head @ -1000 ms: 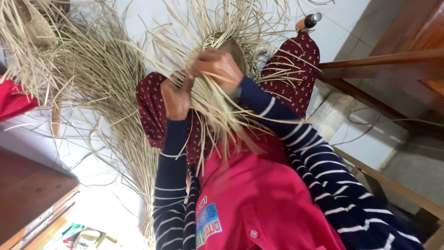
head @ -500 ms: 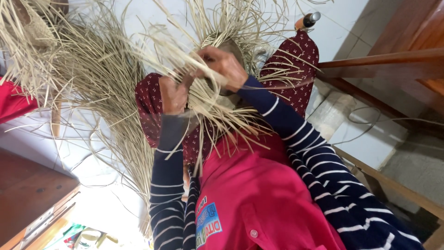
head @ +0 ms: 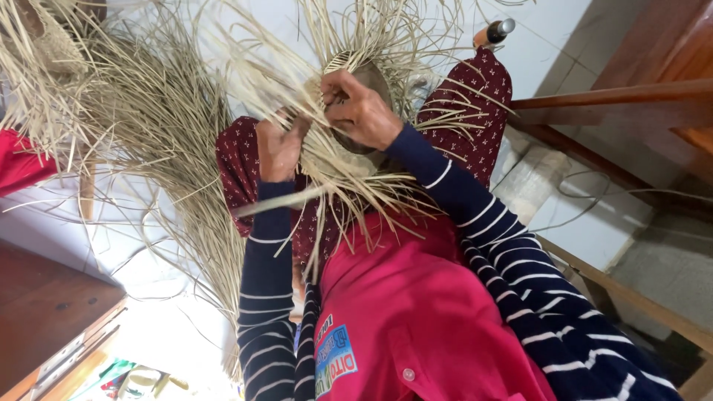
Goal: The person weaves strands of straw around a hat form, pulling and intertwining the fibers by hand.
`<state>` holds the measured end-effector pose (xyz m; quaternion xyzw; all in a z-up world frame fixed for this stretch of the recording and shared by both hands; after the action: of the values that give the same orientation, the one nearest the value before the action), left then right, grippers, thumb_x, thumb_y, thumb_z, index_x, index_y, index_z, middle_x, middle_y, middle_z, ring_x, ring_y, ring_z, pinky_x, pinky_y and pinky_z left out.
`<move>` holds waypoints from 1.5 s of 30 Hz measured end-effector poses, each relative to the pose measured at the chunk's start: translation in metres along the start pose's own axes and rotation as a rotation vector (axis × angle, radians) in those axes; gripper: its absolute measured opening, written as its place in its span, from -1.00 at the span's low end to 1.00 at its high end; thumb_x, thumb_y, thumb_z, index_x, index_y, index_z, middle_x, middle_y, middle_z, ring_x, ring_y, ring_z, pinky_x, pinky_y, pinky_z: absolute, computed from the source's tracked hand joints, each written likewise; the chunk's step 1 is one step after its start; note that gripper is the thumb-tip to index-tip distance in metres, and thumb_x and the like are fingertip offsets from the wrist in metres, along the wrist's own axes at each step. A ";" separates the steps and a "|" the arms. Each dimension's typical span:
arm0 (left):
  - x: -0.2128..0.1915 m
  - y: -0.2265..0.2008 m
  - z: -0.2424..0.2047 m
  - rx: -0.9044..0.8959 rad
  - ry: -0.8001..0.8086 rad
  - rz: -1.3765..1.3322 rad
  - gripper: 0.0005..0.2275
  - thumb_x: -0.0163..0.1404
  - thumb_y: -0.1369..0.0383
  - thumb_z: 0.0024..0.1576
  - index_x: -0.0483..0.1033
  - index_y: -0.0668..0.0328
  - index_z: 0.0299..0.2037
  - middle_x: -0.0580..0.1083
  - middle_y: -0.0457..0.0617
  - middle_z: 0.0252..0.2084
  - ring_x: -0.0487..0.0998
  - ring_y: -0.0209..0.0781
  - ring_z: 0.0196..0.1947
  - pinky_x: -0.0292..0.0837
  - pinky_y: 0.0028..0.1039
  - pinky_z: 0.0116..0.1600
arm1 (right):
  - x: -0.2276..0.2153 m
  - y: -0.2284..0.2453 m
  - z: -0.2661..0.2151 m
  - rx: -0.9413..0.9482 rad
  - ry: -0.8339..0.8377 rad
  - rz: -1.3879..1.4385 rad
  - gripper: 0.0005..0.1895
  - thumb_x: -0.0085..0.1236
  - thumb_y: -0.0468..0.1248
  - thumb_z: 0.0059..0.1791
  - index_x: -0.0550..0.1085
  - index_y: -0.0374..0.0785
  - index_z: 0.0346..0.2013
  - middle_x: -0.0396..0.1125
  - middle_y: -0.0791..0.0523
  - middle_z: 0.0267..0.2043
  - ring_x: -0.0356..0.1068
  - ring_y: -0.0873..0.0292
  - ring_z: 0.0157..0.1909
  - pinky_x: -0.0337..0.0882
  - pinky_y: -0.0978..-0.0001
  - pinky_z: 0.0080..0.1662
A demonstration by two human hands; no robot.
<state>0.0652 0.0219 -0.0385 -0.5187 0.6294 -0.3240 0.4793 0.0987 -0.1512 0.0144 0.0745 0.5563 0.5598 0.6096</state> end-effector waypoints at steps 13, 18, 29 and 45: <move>0.007 -0.025 -0.004 0.287 -0.126 0.249 -0.74 0.14 0.37 0.09 0.36 0.21 -0.59 0.38 -0.04 -0.69 0.22 -0.33 -0.84 0.06 -0.53 -0.80 | 0.010 -0.025 0.030 0.175 0.043 0.025 -0.73 0.34 -0.30 -0.15 0.39 -0.31 -0.59 0.09 0.04 -0.23 0.16 0.14 -0.41 0.32 0.36 -0.52; 0.004 -0.004 0.006 0.263 -0.002 0.038 -0.61 0.08 0.24 0.14 0.38 0.16 -0.74 0.28 -0.18 -0.78 0.16 -0.40 -0.85 0.03 -0.55 -0.76 | -0.006 0.001 0.008 0.063 -0.026 0.017 -0.81 0.28 -0.40 -0.11 0.44 -0.31 -0.56 0.09 0.02 0.01 0.27 0.12 -0.11 0.50 0.27 -0.13; 0.012 0.005 0.012 0.142 -0.035 0.015 -0.59 0.14 0.51 0.06 0.21 0.04 -0.78 0.33 -0.22 -0.69 0.32 -0.45 -0.72 0.21 -0.75 -0.58 | 0.004 -0.012 0.037 0.205 -0.139 -0.098 -0.82 0.28 -0.51 -0.21 0.49 -0.18 -0.55 0.18 0.10 -0.18 0.48 0.18 -0.34 0.65 0.51 -0.43; 0.004 -0.010 0.010 0.410 -0.052 0.144 -0.49 -0.01 0.00 0.14 0.19 0.06 -0.79 0.15 -0.18 -0.87 0.05 -0.45 -0.91 -0.19 -0.56 -0.81 | 0.022 -0.031 0.014 0.390 0.016 0.290 -0.84 0.28 -0.33 -0.17 0.43 -0.24 -0.40 0.05 0.09 -0.19 0.16 0.09 -0.18 0.46 0.45 -0.27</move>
<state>0.0781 0.0160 -0.0342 -0.3723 0.5732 -0.3969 0.6127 0.1224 -0.1383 -0.0163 0.2654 0.6421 0.5241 0.4925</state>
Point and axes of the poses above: each hand's wrist, its own z-axis towards the middle knuckle, its own x-axis out of the palm, y = z × x, the point moved 4 cm from there along z, towards the middle knuckle
